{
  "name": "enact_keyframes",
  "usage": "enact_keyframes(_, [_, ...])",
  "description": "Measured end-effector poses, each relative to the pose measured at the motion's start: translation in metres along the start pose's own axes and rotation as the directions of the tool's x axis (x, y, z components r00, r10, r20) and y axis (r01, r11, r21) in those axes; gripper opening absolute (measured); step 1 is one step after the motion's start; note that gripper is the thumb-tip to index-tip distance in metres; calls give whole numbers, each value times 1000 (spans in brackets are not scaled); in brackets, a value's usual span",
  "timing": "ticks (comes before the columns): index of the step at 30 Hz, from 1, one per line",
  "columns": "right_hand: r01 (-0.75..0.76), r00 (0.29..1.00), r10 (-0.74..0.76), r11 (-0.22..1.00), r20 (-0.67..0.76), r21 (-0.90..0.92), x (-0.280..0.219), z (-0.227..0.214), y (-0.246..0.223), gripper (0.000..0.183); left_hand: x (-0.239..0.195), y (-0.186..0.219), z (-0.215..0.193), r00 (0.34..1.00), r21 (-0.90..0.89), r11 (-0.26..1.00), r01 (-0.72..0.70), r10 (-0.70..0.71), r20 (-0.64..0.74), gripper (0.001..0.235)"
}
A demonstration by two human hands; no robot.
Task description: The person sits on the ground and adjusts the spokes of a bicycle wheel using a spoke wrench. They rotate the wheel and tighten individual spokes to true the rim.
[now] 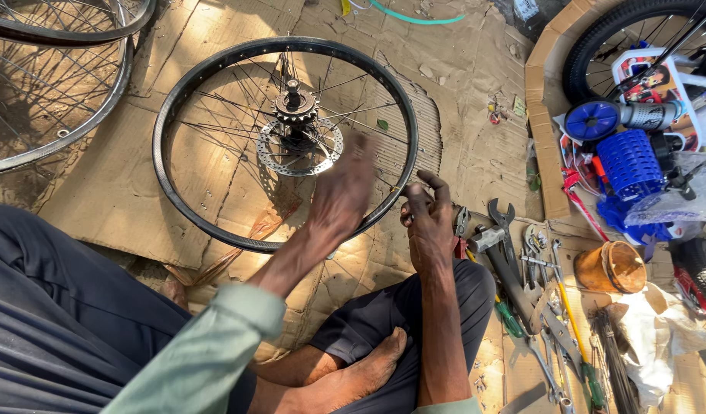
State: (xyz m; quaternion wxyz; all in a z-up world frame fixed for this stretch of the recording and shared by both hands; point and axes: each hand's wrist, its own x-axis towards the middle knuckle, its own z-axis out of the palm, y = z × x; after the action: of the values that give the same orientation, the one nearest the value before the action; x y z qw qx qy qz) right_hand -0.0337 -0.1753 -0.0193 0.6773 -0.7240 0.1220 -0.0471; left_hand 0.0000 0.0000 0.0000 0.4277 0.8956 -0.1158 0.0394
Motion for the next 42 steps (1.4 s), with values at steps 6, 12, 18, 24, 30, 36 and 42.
enact_keyframes(6, [32,999,-34,985,-9,-172,-9,9,-31,65,-26,-82,30,931,-393,844,366,-332,152,21])
enact_keyframes(12, [-63,994,91,912,-52,404,28,-12,-12,44,-25,-14,36,902,-808,470,355,-399,165,26])
enact_keyframes(18, [-249,877,481,426,15,870,48,-55,33,20,4,24,40,810,-828,255,499,-478,341,13])
enact_keyframes(24, [-169,956,282,760,-84,628,8,-47,31,26,8,-9,43,902,-851,307,426,-221,372,20])
enact_keyframes(30, [-64,983,143,853,-114,517,-9,-26,12,20,12,-19,51,900,-822,369,433,-229,371,18])
enact_keyframes(36, [-48,983,117,907,-142,418,-14,-17,17,19,11,-18,53,924,-804,457,380,-225,309,20])
enact_keyframes(42, [33,981,9,977,-195,210,-14,-14,33,14,9,-17,52,917,-796,459,395,-251,310,20])
